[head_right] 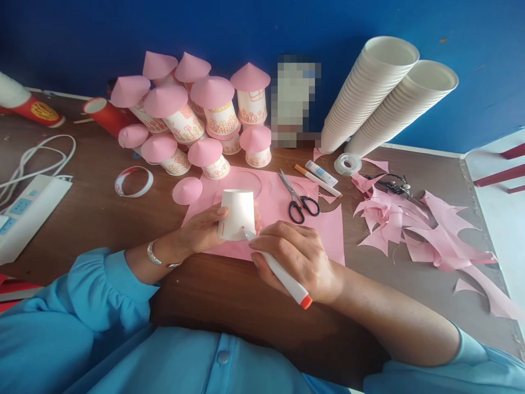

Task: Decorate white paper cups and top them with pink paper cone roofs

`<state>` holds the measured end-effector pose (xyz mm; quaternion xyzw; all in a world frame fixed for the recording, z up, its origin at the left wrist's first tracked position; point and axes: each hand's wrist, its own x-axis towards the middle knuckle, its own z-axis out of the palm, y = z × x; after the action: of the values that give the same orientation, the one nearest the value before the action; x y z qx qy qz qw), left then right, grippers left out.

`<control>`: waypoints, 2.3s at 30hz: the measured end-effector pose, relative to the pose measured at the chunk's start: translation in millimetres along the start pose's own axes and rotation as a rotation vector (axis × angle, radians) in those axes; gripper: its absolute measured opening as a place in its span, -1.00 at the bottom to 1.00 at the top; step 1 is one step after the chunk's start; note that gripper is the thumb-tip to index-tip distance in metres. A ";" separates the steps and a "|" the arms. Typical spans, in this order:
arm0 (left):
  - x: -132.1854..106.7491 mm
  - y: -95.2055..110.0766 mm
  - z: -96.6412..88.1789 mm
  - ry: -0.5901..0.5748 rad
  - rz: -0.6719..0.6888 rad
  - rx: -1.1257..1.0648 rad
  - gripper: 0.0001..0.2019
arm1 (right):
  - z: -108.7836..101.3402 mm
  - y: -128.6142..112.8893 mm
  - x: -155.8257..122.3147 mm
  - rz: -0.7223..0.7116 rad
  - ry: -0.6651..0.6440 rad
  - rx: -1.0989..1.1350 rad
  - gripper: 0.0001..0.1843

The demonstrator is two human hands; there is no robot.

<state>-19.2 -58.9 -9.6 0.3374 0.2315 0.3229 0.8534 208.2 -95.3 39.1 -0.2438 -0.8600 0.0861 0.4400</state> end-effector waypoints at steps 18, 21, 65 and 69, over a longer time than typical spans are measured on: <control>-1.1 -1.3 0.5 0.009 0.009 -0.003 -0.61 | 1.8 0.4 -0.1 0.007 -0.010 -0.011 -0.79; -0.7 -0.5 1.8 0.002 0.009 0.007 -0.60 | 2.0 -0.1 0.2 0.006 -0.007 -0.025 -0.80; 1.4 4.2 4.6 0.005 0.031 -0.060 -0.55 | -0.5 -0.2 -0.9 -0.004 0.005 0.006 -0.71; 1.6 3.2 2.8 0.001 0.026 -0.070 -0.55 | -0.3 -0.4 -1.3 -0.002 0.005 -0.009 -0.74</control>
<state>-17.7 -57.2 -5.7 0.3102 0.2160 0.3422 0.8603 209.0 -96.3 38.5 -0.2452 -0.8595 0.0811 0.4412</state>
